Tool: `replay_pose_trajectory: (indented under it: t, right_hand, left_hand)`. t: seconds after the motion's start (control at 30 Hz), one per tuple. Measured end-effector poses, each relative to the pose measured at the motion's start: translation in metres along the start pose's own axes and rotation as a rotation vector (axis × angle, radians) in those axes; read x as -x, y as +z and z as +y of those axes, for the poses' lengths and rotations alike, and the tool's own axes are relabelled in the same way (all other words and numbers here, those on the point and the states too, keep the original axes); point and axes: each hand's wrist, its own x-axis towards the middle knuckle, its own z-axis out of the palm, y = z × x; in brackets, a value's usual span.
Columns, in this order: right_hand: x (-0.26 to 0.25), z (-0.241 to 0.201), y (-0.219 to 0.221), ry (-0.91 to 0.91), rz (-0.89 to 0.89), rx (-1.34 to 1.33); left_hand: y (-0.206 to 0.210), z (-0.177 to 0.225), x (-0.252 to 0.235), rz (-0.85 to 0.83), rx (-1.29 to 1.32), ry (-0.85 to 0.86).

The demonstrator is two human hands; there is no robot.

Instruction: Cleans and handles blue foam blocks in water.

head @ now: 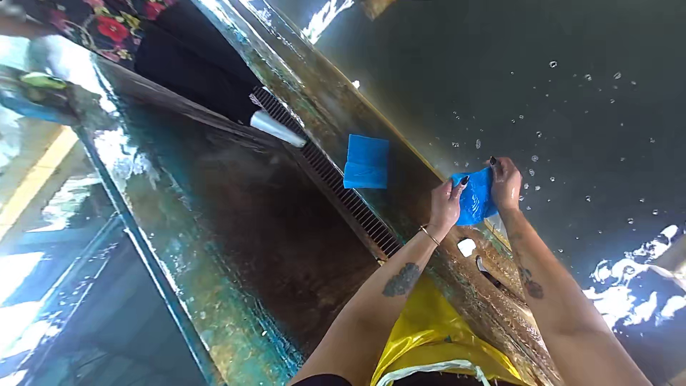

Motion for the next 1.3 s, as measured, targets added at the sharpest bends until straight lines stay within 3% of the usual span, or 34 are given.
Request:
replay_pose_trajectory:
  t: [0.17, 0.33, 0.4, 0.5, 0.57, 0.63, 0.8, 0.9, 1.07, 1.17, 1.3]
  right_hand:
    - [-0.011, 0.016, 0.015, 0.140, -0.255, 0.037]
    - [0.059, 0.043, -0.038, -0.081, -0.221, 0.119]
    - [0.107, 0.068, -0.067, -0.071, -0.259, 0.236]
    - [0.185, 0.097, -0.097, -0.015, -0.400, 0.391]
    - [0.225, 0.114, -0.102, -0.040, -0.472, 0.516]
    - [0.250, 0.129, -0.100, -0.106, -0.476, 0.615]
    - [0.266, 0.141, -0.082, -0.130, -0.380, 0.698]
    - [0.259, 0.129, -0.080, -0.065, -0.404, 0.716]
    - [0.262, 0.117, -0.093, 0.080, -0.498, 0.480]
    - [0.266, 0.121, -0.100, 0.099, -0.428, 0.234]
    - [0.269, 0.101, -0.085, 0.231, -0.589, 0.373]
  left_hand:
    - [-0.004, -0.023, 0.007, 0.008, -0.042, -0.260]
    - [-0.032, -0.033, 0.009, -0.059, -0.340, -0.423]
    - [-0.038, -0.025, 0.010, -0.065, -0.539, -0.301]
    - [-0.046, -0.040, 0.002, -0.061, -0.666, 0.191]
    - [-0.050, -0.056, -0.009, -0.175, -0.702, 0.482]
    - [-0.053, -0.062, -0.023, -0.333, -0.704, 0.609]
    - [-0.068, -0.045, -0.050, -0.777, -0.712, 0.452]
    - [-0.071, -0.039, -0.054, -0.927, -0.800, 0.401]
    - [-0.066, -0.037, -0.058, -0.969, -0.764, 0.292]
    - [-0.065, -0.037, -0.061, -0.992, -0.739, 0.255]
    - [-0.062, -0.038, -0.062, -1.008, -0.742, 0.236]
